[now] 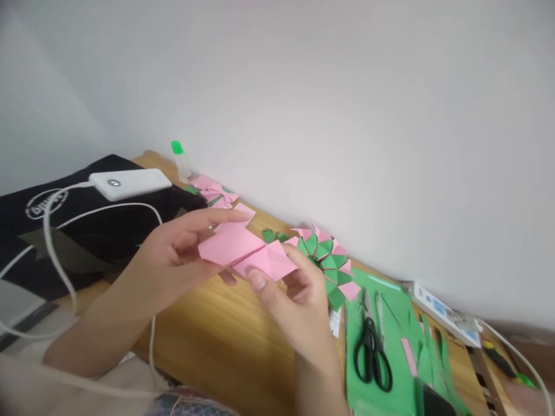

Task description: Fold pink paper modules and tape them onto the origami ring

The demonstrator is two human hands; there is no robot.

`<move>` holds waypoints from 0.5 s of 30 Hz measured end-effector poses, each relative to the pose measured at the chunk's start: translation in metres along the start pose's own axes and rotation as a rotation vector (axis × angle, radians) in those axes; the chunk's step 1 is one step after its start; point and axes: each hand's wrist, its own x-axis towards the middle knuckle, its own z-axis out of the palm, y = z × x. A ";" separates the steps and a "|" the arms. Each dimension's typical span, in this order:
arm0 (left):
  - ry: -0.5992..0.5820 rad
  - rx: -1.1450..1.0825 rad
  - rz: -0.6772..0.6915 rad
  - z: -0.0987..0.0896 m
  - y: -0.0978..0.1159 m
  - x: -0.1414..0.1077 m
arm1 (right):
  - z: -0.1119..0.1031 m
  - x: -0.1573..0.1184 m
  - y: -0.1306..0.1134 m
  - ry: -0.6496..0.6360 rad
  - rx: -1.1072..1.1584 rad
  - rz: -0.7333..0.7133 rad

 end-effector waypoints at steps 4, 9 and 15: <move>-0.060 -0.049 -0.014 0.027 -0.001 0.009 | -0.018 -0.008 0.003 0.162 0.018 -0.041; -0.258 -0.228 -0.067 0.041 -0.013 0.021 | -0.036 -0.013 0.004 0.277 0.010 -0.064; -0.203 -0.229 -0.176 0.050 -0.021 0.034 | -0.044 -0.015 0.004 0.251 -0.144 -0.009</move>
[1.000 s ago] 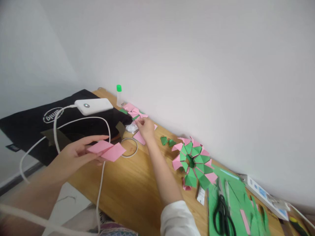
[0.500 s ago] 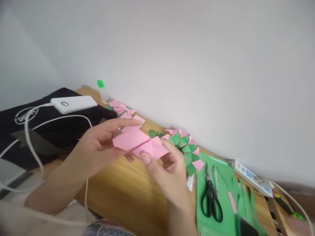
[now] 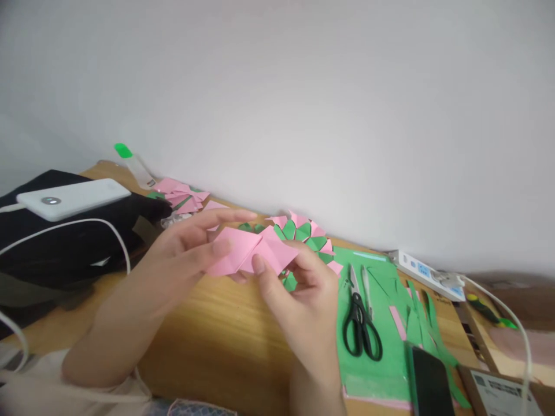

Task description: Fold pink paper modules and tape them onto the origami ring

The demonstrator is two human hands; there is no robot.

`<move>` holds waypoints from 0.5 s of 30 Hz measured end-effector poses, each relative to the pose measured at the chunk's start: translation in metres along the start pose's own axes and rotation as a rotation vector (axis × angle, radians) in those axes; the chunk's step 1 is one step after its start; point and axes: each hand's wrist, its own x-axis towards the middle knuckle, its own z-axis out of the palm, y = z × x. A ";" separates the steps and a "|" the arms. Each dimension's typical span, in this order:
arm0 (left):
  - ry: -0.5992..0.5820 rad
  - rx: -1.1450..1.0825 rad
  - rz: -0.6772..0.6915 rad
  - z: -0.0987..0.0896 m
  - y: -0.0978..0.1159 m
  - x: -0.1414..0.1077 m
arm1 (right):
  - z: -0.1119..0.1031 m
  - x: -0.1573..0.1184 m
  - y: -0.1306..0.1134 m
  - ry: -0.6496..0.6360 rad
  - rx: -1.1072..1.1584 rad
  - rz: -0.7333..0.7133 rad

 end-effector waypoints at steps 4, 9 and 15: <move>0.056 0.085 -0.014 0.000 -0.003 0.005 | -0.002 0.001 0.002 -0.013 -0.051 -0.003; 0.085 0.174 0.023 -0.004 -0.003 0.007 | 0.000 0.002 0.005 -0.025 -0.037 -0.006; 0.097 0.315 0.106 -0.005 -0.004 0.007 | 0.002 0.004 0.009 -0.010 -0.004 0.008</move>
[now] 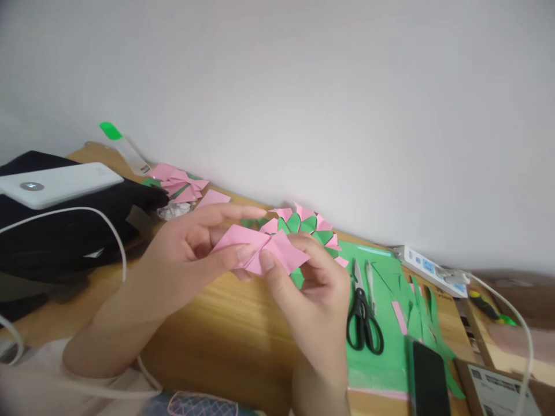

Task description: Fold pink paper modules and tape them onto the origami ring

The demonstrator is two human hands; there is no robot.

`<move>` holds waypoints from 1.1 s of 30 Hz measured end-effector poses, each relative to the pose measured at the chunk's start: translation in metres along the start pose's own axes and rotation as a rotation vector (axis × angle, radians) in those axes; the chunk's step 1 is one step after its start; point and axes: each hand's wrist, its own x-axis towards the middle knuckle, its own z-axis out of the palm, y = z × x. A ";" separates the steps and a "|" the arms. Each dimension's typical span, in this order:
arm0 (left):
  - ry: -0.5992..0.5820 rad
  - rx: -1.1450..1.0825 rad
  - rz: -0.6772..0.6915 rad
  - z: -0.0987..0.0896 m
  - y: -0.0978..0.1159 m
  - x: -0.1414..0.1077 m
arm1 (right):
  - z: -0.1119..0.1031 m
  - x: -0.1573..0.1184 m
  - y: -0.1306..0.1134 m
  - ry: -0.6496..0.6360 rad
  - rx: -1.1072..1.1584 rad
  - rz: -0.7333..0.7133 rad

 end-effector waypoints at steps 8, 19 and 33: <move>-0.043 0.081 -0.005 0.001 -0.007 -0.003 | 0.001 0.002 0.002 0.011 -0.039 -0.014; -0.030 0.085 0.030 0.004 -0.008 0.001 | 0.001 0.003 0.002 0.006 0.083 0.000; 0.000 0.067 0.007 0.000 -0.003 0.003 | -0.006 0.006 -0.001 -0.026 0.110 0.031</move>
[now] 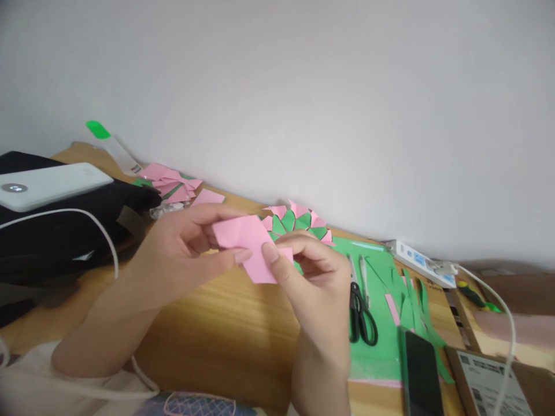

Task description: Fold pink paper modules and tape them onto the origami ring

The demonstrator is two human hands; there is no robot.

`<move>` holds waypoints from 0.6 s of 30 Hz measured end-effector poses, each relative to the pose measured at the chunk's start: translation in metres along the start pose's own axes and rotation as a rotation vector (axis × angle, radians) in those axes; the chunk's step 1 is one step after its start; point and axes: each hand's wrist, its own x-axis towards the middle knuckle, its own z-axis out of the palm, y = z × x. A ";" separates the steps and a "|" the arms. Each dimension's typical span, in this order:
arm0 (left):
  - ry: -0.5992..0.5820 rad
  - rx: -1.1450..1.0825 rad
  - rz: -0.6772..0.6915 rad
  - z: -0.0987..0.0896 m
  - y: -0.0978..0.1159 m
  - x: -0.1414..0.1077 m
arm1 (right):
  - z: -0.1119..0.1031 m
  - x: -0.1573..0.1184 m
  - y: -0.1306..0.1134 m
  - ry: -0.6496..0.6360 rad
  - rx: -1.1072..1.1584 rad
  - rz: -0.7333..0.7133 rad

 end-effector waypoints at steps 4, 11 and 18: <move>0.046 -0.077 -0.064 -0.004 0.001 0.001 | -0.002 -0.001 -0.001 -0.041 0.017 0.063; -0.064 -0.091 -0.021 -0.007 -0.004 0.003 | -0.001 -0.004 -0.001 -0.018 -0.008 0.066; -0.087 -0.014 0.010 -0.006 -0.002 -0.001 | 0.003 -0.006 -0.003 -0.019 -0.009 0.036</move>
